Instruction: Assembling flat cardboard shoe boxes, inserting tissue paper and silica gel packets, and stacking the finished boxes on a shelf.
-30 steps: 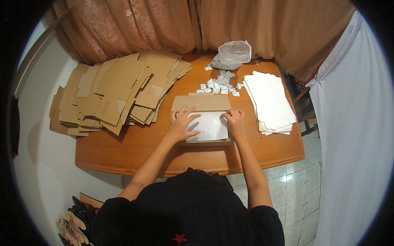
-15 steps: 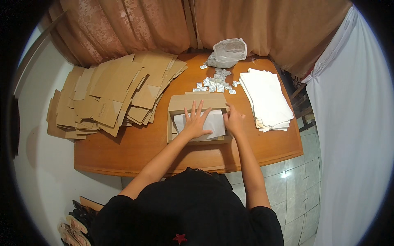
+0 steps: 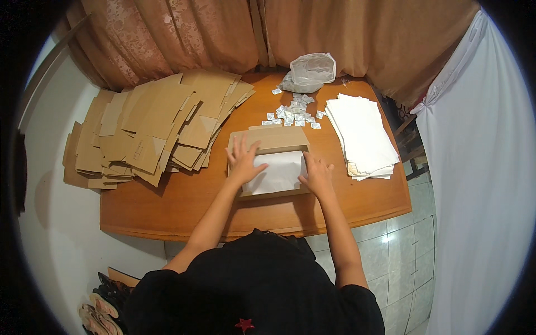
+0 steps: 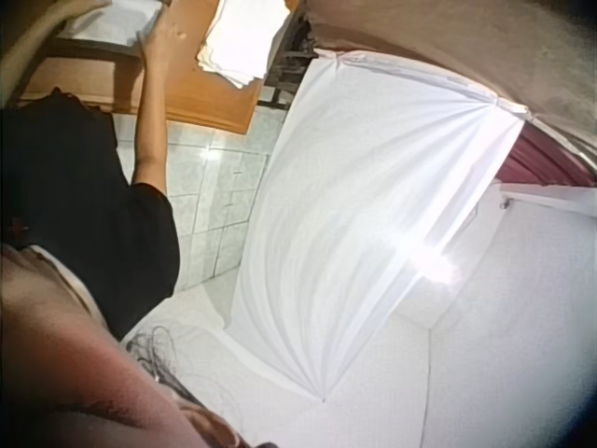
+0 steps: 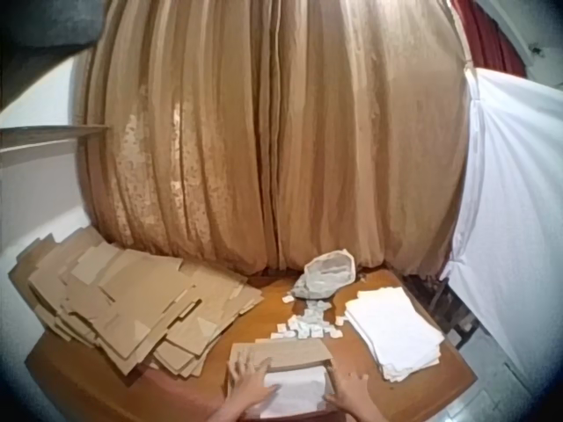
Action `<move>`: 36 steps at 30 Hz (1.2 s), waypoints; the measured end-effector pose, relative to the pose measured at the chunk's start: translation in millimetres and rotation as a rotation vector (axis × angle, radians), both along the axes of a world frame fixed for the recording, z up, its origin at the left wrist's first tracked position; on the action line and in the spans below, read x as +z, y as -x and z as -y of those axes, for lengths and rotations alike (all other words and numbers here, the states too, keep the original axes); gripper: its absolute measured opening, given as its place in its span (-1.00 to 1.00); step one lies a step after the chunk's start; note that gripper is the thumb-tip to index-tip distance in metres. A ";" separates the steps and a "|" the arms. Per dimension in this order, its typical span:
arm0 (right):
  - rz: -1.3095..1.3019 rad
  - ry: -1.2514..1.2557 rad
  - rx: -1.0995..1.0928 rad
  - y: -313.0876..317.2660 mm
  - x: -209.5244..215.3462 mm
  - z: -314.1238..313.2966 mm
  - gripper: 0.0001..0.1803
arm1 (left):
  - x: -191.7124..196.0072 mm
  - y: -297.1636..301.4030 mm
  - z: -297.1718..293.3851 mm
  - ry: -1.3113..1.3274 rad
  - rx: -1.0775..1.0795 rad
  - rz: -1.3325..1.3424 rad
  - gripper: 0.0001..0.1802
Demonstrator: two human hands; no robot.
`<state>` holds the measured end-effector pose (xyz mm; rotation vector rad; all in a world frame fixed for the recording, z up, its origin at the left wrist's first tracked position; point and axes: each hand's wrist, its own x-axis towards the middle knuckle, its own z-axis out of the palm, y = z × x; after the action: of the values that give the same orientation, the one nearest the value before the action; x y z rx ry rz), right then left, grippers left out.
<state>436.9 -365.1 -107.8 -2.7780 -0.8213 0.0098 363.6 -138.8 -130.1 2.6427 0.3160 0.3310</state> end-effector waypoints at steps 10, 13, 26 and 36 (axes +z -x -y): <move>-0.174 -0.582 -0.152 -71.1 -31.9 -20.3 -0.36 | -41.2 39.0 -58.9 0.629 0.454 0.028 -0.15; -0.443 -0.626 -0.319 -88.2 -34.8 -31.2 -0.31 | 1.0 53.3 -40.1 1.133 0.377 -0.240 -0.24; -0.952 -1.368 -0.510 -68.8 -11.4 -42.9 -0.40 | -24.2 46.5 -64.2 0.874 0.220 -0.378 -0.43; -0.605 -1.511 -0.156 -46.5 -59.2 19.3 -0.44 | -43.0 72.8 -0.3 0.548 0.320 0.517 -0.64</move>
<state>483.4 -384.4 -166.9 -1.2594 -0.2050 0.1310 290.7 -138.5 -173.1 1.8871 0.5607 0.8711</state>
